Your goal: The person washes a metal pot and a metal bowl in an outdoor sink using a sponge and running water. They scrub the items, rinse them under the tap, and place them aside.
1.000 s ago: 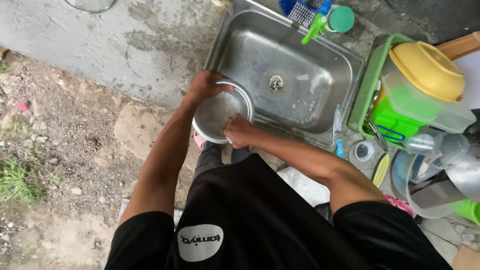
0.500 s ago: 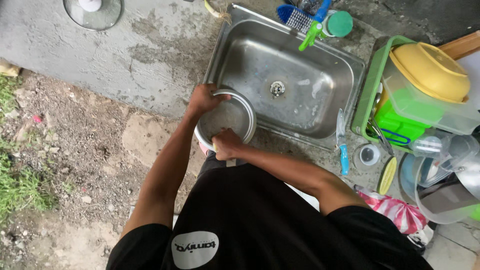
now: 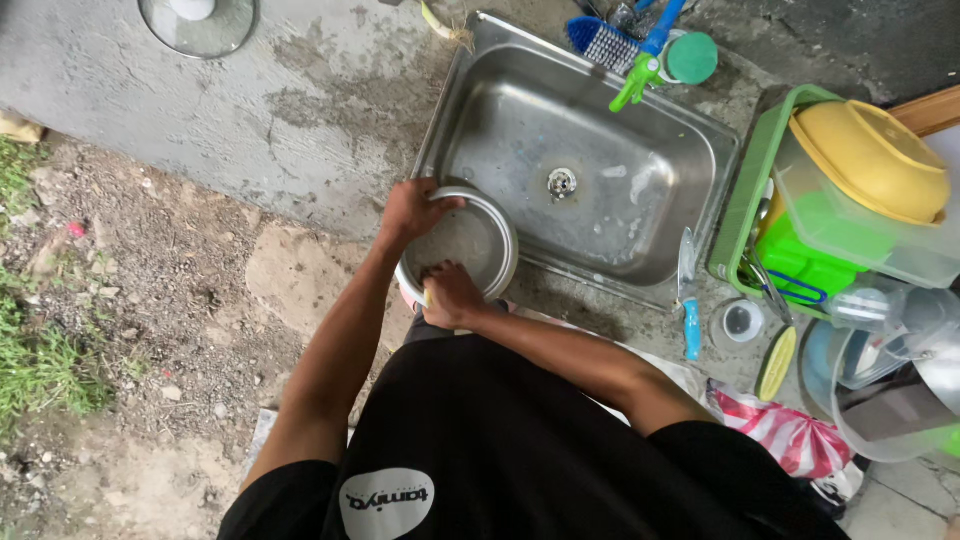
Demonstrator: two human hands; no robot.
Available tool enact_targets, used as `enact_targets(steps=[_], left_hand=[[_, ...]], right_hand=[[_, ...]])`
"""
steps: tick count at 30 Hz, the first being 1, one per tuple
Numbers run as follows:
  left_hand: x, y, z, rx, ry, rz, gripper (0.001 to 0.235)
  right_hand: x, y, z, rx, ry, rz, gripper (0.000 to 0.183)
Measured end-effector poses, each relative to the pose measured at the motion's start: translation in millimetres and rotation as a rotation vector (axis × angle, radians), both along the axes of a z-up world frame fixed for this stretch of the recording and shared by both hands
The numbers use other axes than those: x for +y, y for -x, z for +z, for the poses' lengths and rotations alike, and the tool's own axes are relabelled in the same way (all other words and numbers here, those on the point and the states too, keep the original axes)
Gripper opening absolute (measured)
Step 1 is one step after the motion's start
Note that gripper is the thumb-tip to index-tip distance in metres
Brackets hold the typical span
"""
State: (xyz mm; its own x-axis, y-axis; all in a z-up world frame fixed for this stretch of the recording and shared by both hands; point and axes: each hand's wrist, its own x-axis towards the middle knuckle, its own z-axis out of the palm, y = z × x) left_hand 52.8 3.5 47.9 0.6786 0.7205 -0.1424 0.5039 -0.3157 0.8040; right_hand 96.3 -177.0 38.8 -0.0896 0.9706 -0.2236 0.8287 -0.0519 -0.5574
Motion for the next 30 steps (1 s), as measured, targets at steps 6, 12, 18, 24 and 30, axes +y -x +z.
enact_targets(steps=[6,12,18,24,30], left_hand=[[6.8,-0.4,-1.7,0.001,-0.053,-0.006,0.052],[-2.3,4.8,1.7,-0.035,-0.055,0.028,0.05],[5.4,4.0,10.1,-0.013,-0.039,0.047,0.052],[0.3,9.3,-24.9,-0.069,-0.258,0.07,0.063],[13.4,3.5,-39.4,0.033,0.034,0.164,0.057]], right_hand=[[3.6,-4.0,-17.8,0.035,-0.074,0.024,0.048],[2.7,2.2,-23.1,0.139,-0.123,0.031,0.072],[7.0,-5.4,-16.6,0.15,-0.131,-0.014,0.066],[-2.5,-8.2,-9.9,0.095,-0.141,0.074,0.06],[-1.7,-53.5,15.9,-0.136,0.099,0.156,0.054]])
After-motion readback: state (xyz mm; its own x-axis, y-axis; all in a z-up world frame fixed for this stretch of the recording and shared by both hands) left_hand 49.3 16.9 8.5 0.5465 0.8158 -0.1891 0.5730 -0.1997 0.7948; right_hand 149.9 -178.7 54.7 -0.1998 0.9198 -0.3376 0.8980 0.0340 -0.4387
